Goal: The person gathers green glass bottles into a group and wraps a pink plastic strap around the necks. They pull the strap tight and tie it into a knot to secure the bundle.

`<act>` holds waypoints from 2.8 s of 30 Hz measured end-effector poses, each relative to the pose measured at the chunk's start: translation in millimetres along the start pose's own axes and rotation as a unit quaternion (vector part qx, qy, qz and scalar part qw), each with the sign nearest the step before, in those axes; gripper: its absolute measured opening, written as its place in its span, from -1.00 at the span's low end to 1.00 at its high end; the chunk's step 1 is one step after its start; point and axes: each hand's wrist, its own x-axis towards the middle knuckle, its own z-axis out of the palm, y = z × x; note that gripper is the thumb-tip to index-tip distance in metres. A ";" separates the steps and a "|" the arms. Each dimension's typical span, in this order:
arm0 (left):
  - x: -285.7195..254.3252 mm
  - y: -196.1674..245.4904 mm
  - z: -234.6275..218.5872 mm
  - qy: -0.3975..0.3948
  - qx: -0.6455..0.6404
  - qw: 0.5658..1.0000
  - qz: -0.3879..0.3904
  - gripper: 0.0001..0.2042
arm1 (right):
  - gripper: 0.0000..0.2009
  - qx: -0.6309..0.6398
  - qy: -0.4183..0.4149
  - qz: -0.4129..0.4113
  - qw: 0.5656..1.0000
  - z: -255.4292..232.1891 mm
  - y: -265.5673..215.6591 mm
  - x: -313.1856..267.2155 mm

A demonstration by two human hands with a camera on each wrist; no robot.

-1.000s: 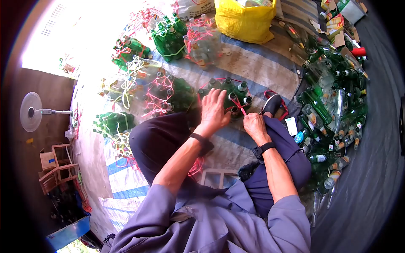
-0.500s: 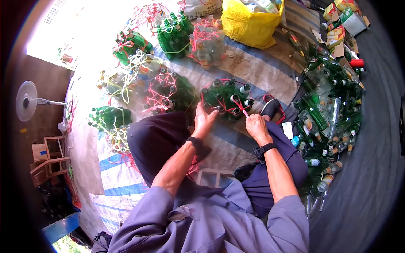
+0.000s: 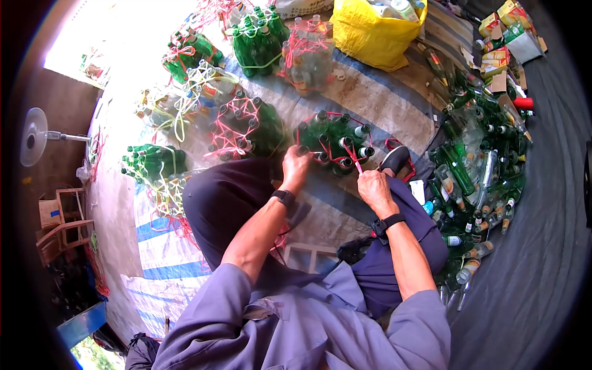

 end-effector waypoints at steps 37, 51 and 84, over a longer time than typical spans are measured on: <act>-79.4 98.8 12.4 -0.156 0.444 0.779 0.414 -0.18 | -0.75 0.101 -0.069 0.024 0.992 4.8 -40.8 -40.5; -54.6 88.6 42.9 -0.216 0.567 0.704 0.369 -0.27 | -0.74 0.119 -0.080 0.040 0.989 0.9 -42.1 -39.2; -55.2 74.1 42.1 -0.222 0.408 0.805 0.370 -0.36 | -0.74 0.097 -0.101 0.040 0.989 8.1 -43.0 -63.0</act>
